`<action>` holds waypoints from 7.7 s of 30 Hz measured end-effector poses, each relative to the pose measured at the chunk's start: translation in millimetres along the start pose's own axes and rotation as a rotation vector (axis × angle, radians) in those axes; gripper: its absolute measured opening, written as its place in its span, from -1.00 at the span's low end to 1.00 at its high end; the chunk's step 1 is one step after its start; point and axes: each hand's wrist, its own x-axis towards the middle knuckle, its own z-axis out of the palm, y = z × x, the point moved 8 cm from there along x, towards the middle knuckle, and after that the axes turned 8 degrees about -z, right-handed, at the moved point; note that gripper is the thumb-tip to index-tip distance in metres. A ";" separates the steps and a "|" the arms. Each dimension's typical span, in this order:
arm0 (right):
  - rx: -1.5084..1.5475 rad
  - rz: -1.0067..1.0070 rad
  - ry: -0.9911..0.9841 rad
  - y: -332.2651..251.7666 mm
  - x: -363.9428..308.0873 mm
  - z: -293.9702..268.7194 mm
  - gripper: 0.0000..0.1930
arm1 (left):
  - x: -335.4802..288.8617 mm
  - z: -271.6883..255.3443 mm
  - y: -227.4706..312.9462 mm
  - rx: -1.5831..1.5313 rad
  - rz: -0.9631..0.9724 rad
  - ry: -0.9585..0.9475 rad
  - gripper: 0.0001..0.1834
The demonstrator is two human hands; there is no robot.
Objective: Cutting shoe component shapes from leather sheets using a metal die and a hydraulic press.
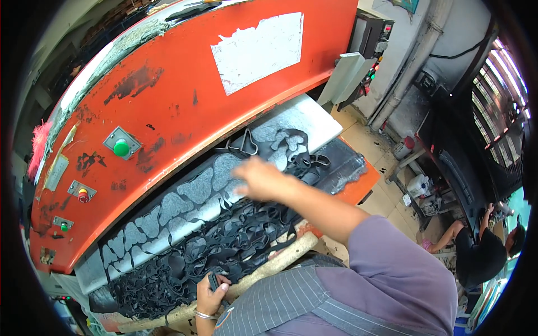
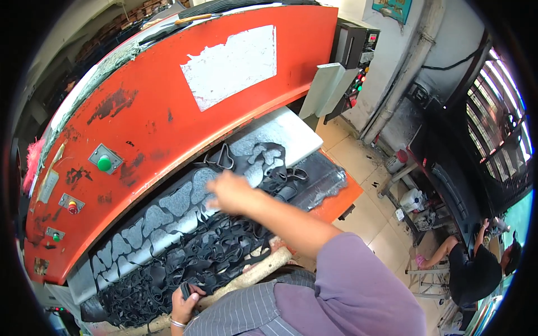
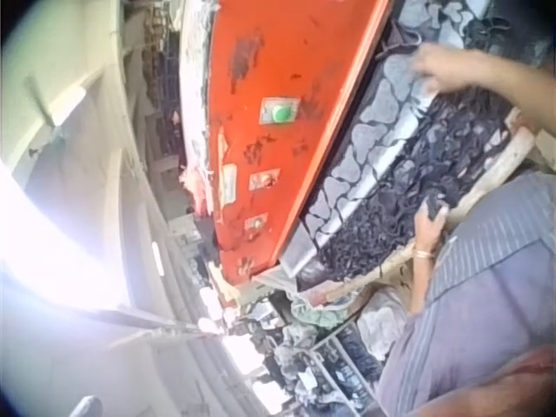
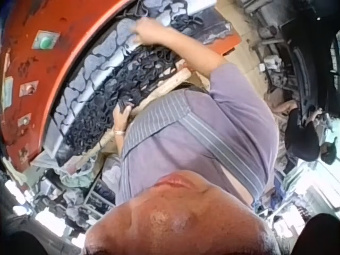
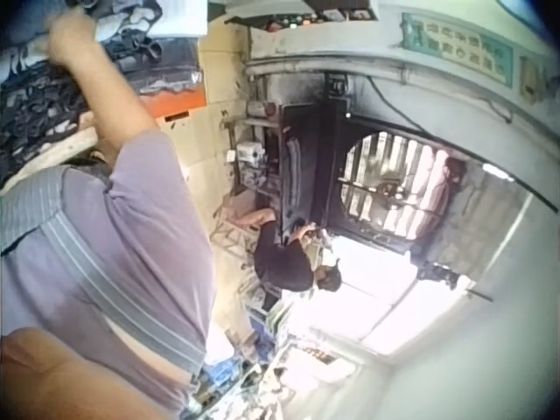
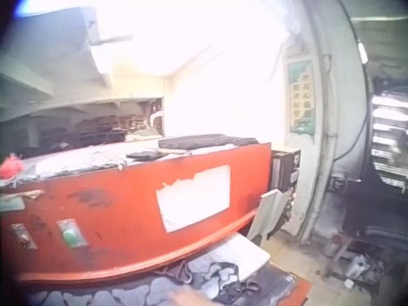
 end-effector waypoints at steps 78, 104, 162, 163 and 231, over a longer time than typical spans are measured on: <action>0.055 0.125 0.207 152.8 -25.7 -8.3 -0.08 | 230.7 130.2 96.8 0.736 0.546 -0.053 -0.50; 0.128 0.085 0.301 160.3 -11.4 -19.3 -0.26 | 243.0 127.8 108.8 0.793 0.481 -0.116 -0.32; 0.137 0.075 0.317 159.6 -11.5 -30.6 -0.27 | 241.2 132.3 116.9 0.841 0.447 -0.059 -0.41; 0.146 0.072 0.302 159.8 -11.5 -29.3 -0.26 | 241.1 132.0 117.7 0.839 0.448 -0.059 -0.35; -0.182 -0.369 0.051 -187.4 -144.6 123.3 -0.85 | -37.9 29.5 -14.3 0.781 0.134 0.478 -0.69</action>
